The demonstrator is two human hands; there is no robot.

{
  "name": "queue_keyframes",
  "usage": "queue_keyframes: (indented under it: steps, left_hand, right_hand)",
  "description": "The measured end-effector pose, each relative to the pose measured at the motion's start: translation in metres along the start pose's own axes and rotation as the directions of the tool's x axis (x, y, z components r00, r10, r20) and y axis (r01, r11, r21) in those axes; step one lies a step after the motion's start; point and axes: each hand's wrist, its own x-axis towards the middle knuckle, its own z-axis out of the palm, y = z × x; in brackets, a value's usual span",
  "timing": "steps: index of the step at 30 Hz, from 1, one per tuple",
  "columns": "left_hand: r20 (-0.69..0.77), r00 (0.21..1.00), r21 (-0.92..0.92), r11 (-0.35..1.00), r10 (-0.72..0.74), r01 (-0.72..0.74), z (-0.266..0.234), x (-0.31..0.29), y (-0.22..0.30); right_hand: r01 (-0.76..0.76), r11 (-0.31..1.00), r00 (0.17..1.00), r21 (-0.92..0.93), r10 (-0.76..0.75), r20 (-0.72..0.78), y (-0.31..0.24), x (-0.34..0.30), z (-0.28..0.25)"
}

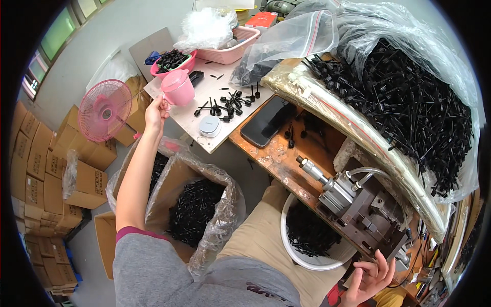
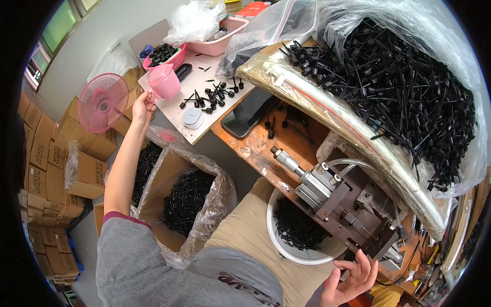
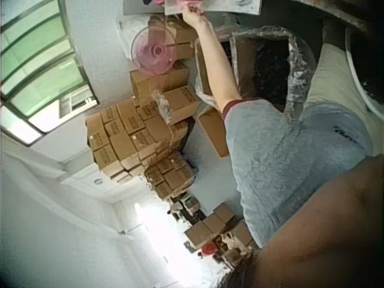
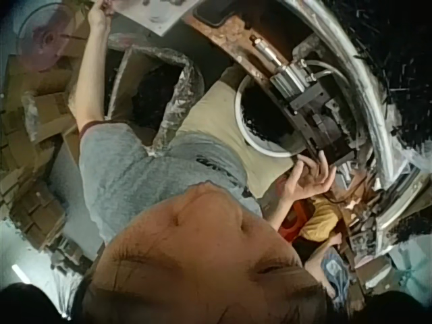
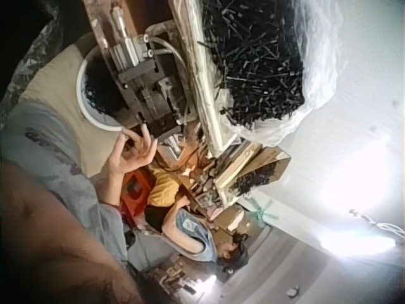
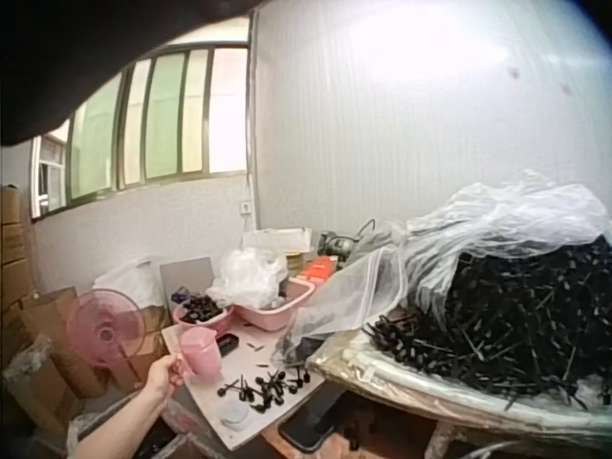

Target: The recorder is assembling small black mechanical or electrical components using a manual press tool.

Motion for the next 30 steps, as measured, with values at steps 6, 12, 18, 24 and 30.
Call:
queue_keyframes:
  steps: [6, 12, 18, 24, 30]
  left_hand:
    - [0.005, 1.000, 0.082, 0.996, -0.020, 0.019, 0.021, 0.016, -0.017]
    - [-0.024, 1.000, 0.014, 1.000, 0.002, -0.001, 0.018, 0.040, -0.042]
    - [-0.055, 0.996, 0.131, 0.988, -0.071, 0.078, -0.009, 0.070, -0.052]
    - [-0.181, 0.973, 0.401, 0.914, 0.142, -0.059, 0.023, 0.026, -0.008]
    - [0.179, 0.825, 0.397, 0.727, 0.537, -0.560, 0.139, -0.096, 0.048]
  right_hand:
    - [-0.029, 0.996, 0.999, -0.084, 0.031, 0.027, 0.011, -0.012, -0.017]
    - [-0.172, 0.980, 0.985, -0.098, 0.168, -0.047, 0.009, -0.020, -0.010]
    - [0.022, 0.994, 0.997, -0.108, -0.014, 0.069, 0.019, -0.012, -0.008]
    - [0.231, 0.935, 0.973, -0.269, -0.223, 0.061, 0.010, 0.038, -0.014]
    - [0.292, 0.826, 0.935, -0.482, -0.354, -0.041, 0.012, 0.123, -0.018]
